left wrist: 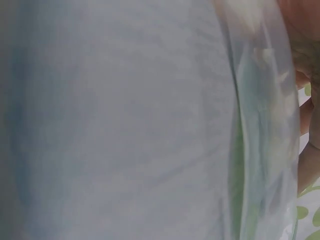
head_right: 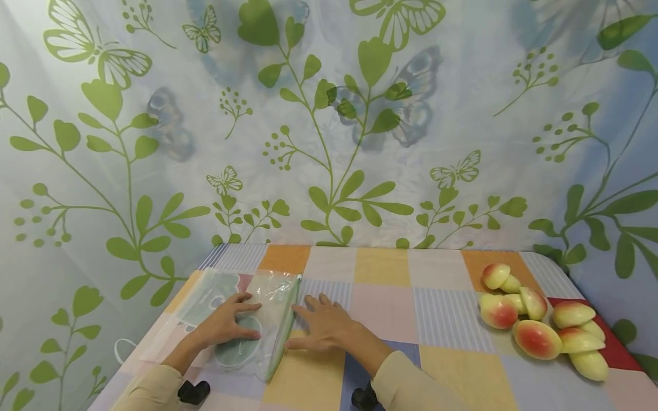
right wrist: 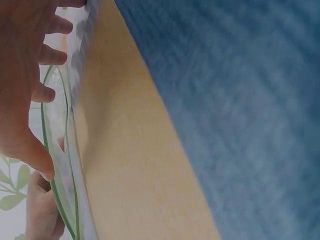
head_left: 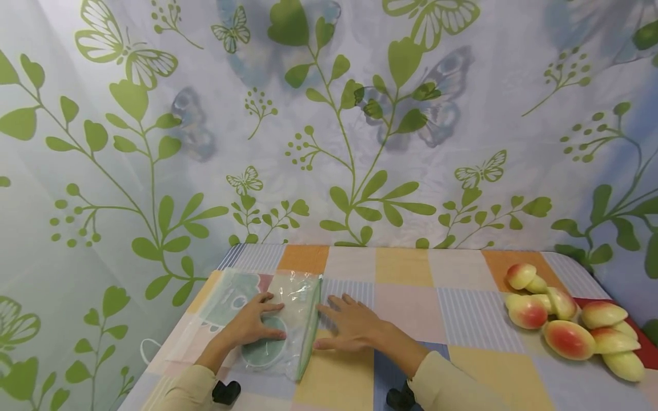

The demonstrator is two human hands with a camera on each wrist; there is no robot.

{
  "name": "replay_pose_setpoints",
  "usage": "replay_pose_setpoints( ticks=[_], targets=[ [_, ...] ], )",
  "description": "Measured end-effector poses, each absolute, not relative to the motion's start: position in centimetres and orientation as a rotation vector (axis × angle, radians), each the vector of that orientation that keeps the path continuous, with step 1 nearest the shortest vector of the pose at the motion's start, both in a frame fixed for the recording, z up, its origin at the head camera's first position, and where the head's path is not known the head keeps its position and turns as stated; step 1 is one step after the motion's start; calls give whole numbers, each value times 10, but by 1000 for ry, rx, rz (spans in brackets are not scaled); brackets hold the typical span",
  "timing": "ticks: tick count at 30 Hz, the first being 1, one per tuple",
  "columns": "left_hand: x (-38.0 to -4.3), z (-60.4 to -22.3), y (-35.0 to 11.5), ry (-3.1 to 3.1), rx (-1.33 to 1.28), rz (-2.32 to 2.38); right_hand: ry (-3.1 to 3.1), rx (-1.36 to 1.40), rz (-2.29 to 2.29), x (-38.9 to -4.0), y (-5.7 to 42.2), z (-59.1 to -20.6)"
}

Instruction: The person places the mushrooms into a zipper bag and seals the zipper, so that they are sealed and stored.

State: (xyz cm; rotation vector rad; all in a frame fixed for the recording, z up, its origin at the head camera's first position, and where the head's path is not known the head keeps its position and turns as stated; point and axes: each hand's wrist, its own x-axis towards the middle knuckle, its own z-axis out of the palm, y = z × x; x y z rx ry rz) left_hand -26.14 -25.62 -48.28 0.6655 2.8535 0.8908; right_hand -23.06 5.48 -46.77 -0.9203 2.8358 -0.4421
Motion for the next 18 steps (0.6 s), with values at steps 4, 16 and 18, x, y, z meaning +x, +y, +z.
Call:
replay_pose_setpoints(
  ticks=[4, 16, 18],
  targets=[
    [-262, -484, -256, 2855, 672, 898, 2853, -898, -416, -232, 50, -474],
    [-262, -482, -257, 2846, 673, 895, 2814, -868, -354, -222, 39, -466],
    [-262, -482, -257, 2845, 677, 888, 2801, -837, -361, -222, 36, -466]
  ],
)
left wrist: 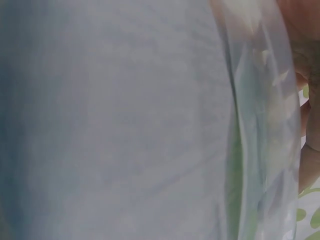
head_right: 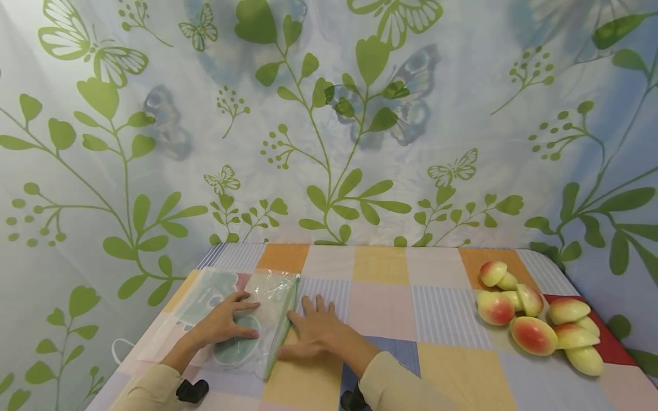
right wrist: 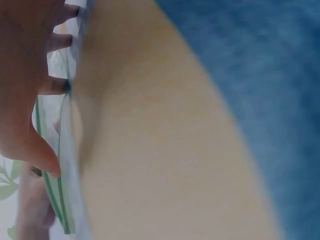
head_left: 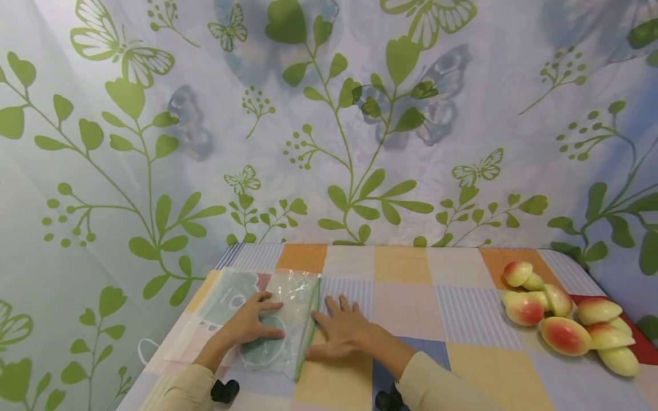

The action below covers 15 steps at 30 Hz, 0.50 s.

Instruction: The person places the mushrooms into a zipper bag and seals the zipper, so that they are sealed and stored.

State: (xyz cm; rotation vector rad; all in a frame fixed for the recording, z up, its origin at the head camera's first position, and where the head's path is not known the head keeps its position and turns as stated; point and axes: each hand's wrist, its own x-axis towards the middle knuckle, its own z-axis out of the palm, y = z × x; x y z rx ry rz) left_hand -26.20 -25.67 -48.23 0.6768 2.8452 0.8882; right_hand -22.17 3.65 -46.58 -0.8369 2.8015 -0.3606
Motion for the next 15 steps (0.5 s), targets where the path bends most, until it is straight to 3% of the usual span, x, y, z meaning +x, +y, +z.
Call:
replay_pose_setpoints(
  ticks=[15],
  targets=[
    [-260, -480, -258, 2810, 677, 904, 2818, -726, -360, -218, 26, -461]
  ],
)
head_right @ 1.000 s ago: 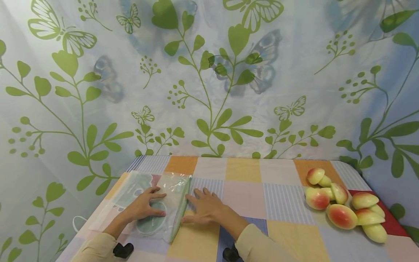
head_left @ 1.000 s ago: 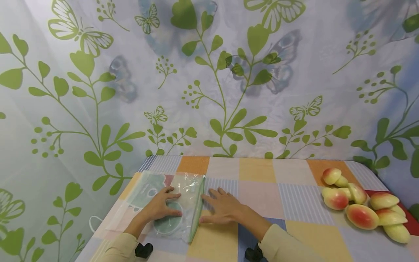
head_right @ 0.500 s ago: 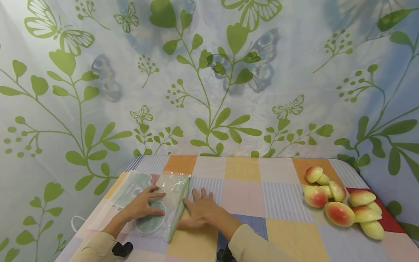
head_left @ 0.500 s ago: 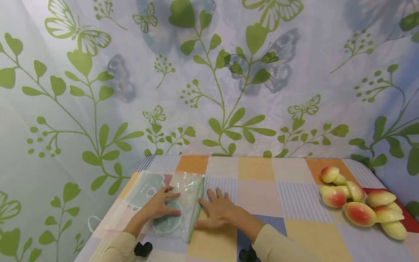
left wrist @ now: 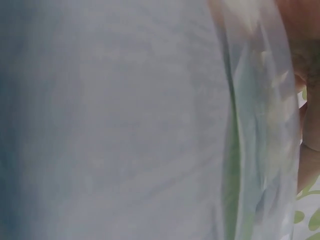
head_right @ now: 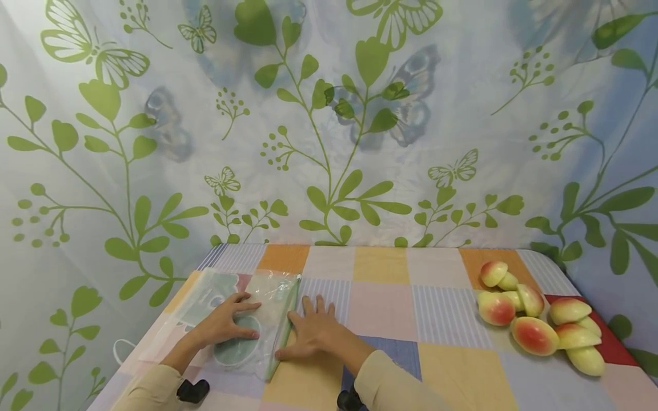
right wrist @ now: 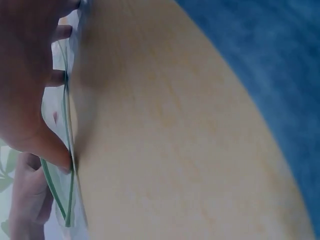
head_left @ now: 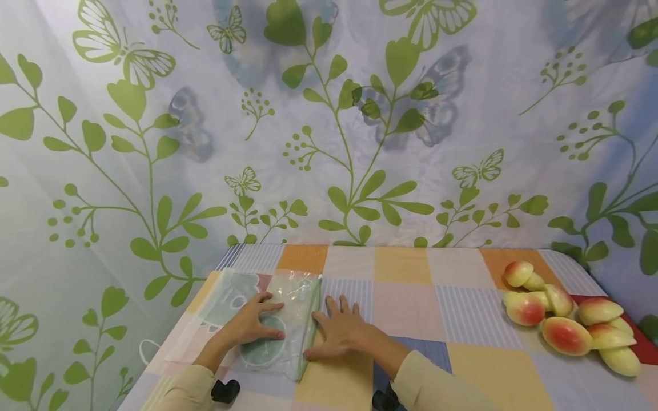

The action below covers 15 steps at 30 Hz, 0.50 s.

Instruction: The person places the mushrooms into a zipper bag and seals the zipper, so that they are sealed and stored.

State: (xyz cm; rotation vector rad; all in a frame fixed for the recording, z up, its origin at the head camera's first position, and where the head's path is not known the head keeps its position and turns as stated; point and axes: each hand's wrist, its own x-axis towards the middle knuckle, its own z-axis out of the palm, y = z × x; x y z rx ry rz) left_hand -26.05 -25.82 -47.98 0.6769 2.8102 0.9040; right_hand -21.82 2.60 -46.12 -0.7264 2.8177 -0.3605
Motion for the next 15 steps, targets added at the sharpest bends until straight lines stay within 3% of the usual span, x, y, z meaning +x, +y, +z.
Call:
replay_pose_setpoints(
  ticks=[15],
  targets=[
    [-263, -478, -261, 2776, 712, 882, 2813, -719, -344, -217, 26, -467]
  ],
)
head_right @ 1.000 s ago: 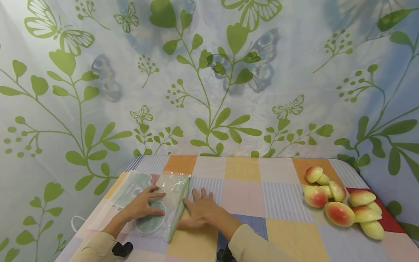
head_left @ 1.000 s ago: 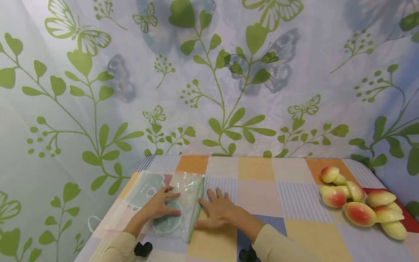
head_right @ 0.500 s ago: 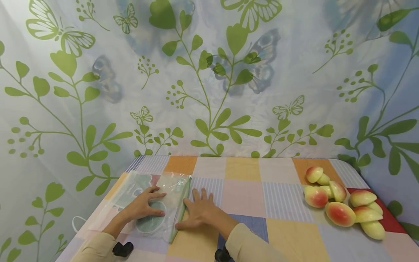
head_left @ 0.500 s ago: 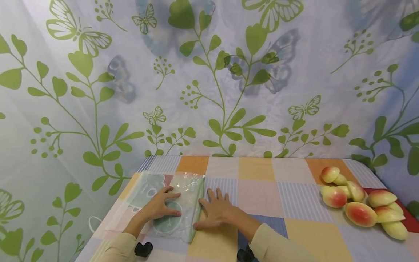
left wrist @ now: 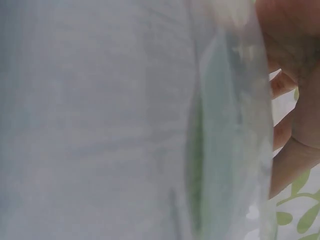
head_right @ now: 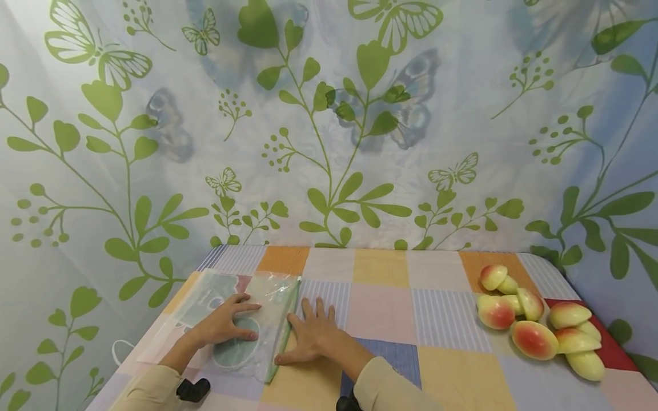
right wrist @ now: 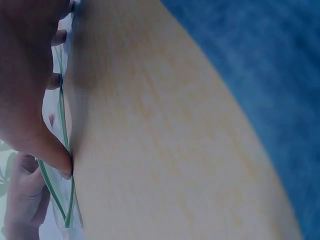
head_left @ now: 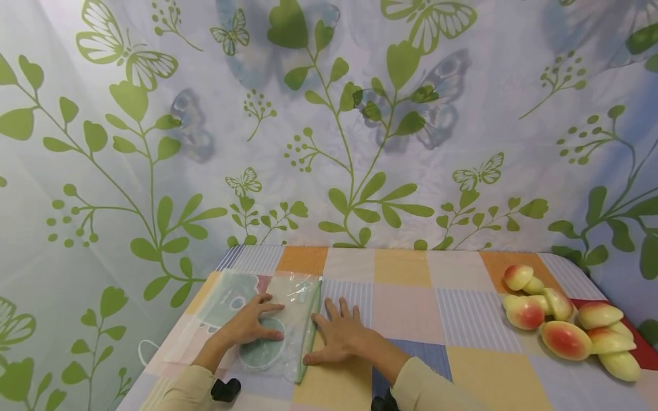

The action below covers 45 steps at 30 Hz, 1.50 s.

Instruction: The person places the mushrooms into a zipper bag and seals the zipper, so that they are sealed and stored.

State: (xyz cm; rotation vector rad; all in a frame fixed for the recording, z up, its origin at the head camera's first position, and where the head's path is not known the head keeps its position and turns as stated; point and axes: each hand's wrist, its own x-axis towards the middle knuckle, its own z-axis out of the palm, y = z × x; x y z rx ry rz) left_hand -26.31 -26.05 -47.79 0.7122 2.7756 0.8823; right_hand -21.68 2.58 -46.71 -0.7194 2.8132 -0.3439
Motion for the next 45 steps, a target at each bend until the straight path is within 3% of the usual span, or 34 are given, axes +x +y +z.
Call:
replay_pose_setpoints(
  ticks=[16, 45],
  targets=[
    [-256, -458, -263, 2672, 802, 887, 2816, -698, -330, -217, 26, -476],
    [-249, -460, -264, 2678, 964, 903, 2843, -702, -318, -211, 25, -476]
  ],
)
